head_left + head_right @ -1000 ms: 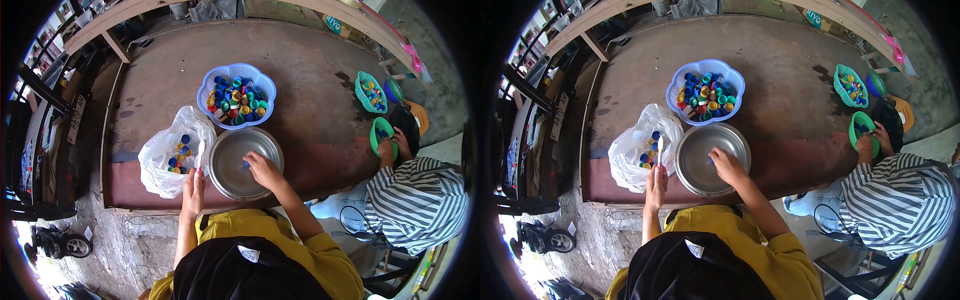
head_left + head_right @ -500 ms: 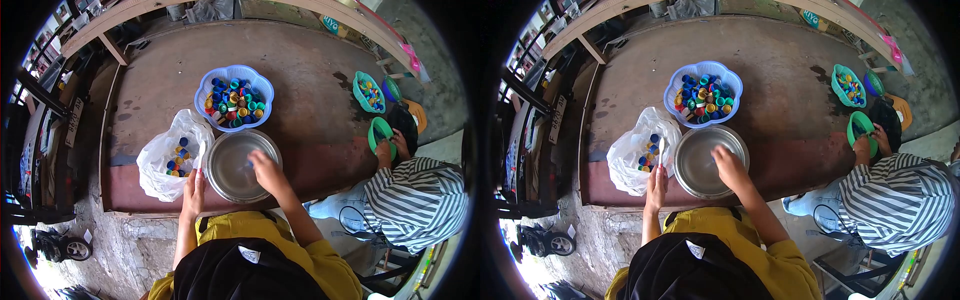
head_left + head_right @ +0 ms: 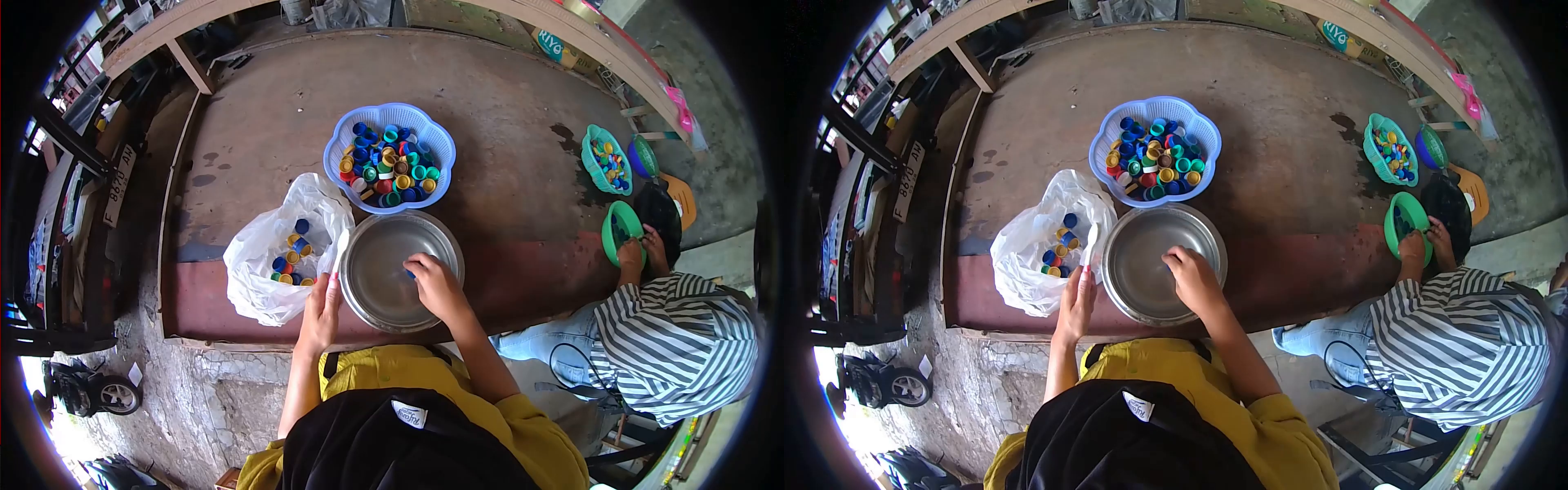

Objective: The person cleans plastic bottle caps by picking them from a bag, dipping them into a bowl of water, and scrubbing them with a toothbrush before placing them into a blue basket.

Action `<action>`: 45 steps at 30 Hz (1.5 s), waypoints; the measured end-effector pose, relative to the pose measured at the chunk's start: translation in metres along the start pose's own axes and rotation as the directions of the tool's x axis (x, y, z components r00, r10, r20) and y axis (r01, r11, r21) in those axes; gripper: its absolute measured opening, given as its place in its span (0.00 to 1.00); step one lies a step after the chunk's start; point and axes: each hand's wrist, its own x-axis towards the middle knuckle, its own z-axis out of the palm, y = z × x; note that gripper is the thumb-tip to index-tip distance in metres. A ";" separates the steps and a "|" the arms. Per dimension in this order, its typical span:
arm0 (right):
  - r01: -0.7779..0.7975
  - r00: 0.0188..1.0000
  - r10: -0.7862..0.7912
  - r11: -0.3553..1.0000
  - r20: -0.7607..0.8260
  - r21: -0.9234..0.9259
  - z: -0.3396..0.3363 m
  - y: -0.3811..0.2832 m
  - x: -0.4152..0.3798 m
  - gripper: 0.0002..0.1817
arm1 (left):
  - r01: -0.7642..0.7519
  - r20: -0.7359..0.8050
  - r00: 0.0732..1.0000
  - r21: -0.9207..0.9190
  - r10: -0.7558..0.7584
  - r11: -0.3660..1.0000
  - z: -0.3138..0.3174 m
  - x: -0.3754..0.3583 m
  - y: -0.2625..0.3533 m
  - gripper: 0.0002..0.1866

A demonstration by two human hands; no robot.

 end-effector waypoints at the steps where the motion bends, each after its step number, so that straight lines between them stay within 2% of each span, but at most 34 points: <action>1: 0.025 0.997 -0.025 1.000 0.070 0.003 0.004 0.006 -0.002 0.23 | -0.005 0.000 1.000 0.019 0.005 1.000 -0.001 0.004 0.000 0.17; 2: 0.004 0.999 -0.006 0.999 0.042 0.054 -0.002 0.005 0.003 0.25 | -0.035 0.014 0.999 0.005 0.035 0.999 -0.001 0.003 0.003 0.17; 5: -0.080 0.995 0.093 0.971 -0.044 0.225 -0.012 -0.006 0.002 0.33 | 0.032 0.045 0.998 0.010 -0.032 0.999 0.000 -0.002 0.015 0.17; 6: -0.094 0.989 0.121 0.957 -0.083 0.273 -0.012 -0.006 0.001 0.36 | -0.020 0.038 0.999 -0.036 0.022 0.999 0.004 -0.002 0.005 0.16; 7: -0.106 0.981 0.152 0.941 -0.121 0.321 -0.013 -0.006 0.001 0.38 | -0.039 0.100 0.994 0.021 0.037 0.999 0.005 -0.002 0.004 0.16; 8: -0.092 0.984 0.130 0.955 -0.119 0.284 -0.015 -0.008 0.001 0.44 | -0.057 0.163 0.986 0.079 0.044 0.995 0.007 -0.004 0.010 0.16; 13: -0.002 0.993 0.019 0.991 -0.119 0.136 -0.021 -0.022 0.001 0.44 | -0.139 0.445 0.895 0.260 0.009 0.956 0.022 -0.008 0.030 0.14; 14: -0.007 0.994 0.020 0.992 -0.104 0.127 -0.022 -0.023 0.000 0.44 | -0.234 0.435 0.892 0.209 0.124 0.950 0.027 -0.007 0.025 0.13; 19: -0.106 0.986 0.134 0.963 -0.096 0.249 -0.019 -0.013 -0.010 0.44 | -0.193 0.401 0.911 0.212 0.095 0.958 0.030 -0.009 0.024 0.13; 20: -0.063 0.986 0.092 0.978 -0.139 0.201 -0.019 -0.011 -0.010 0.42 | -0.189 0.386 0.918 0.209 0.097 0.959 0.029 -0.010 0.024 0.13; 23: -0.049 0.981 0.086 0.977 -0.176 0.208 -0.020 -0.011 -0.012 0.41 | -0.147 0.351 0.935 0.240 0.056 0.960 0.026 -0.007 0.022 0.13; 27: -0.136 0.982 0.172 0.934 -0.079 0.331 -0.024 -0.019 -0.014 0.41 | -0.214 0.436 0.897 0.298 0.067 0.930 0.031 -0.004 0.026 0.15; 28: -0.128 0.983 0.163 0.935 -0.081 0.331 -0.024 -0.021 -0.014 0.41 | -0.143 0.383 0.924 0.401 -0.024 0.905 0.030 -0.002 0.019 0.16; 31: -0.108 0.978 0.162 0.933 -0.133 0.343 -0.023 -0.020 -0.014 0.43 | -0.100 0.292 0.956 0.408 -0.027 0.907 0.026 0.004 0.015 0.16; 35: -0.139 0.980 0.178 0.933 -0.092 0.334 -0.023 -0.018 -0.019 0.43 | -0.140 0.433 0.901 0.263 0.012 0.955 0.038 -0.010 0.009 0.16; 36: -0.133 0.981 0.170 0.938 -0.092 0.321 -0.023 -0.018 -0.019 0.43 | -0.139 0.389 0.921 0.296 0.014 0.945 0.036 -0.007 0.007 0.16; 39: -0.151 0.968 0.213 0.918 -0.133 0.366 -0.022 -0.016 -0.025 0.44 | 0.005 0.303 0.944 0.387 -0.133 0.922 0.027 0.000 0.013 0.16; 43: -0.134 0.976 0.183 0.933 -0.121 0.333 -0.022 -0.022 -0.022 0.44 | -0.227 0.432 0.898 0.299 0.081 0.927 0.029 -0.008 -0.009 0.15; 44: -0.145 0.974 0.193 0.934 -0.119 0.326 -0.023 -0.023 -0.021 0.44 | -0.087 0.368 0.928 0.347 -0.051 0.934 0.028 -0.008 0.003 0.15; 45: -0.137 0.972 0.191 0.932 -0.135 0.336 -0.022 -0.023 -0.022 0.44 | -0.101 0.370 0.928 0.353 -0.039 0.930 0.025 -0.006 0.003 0.15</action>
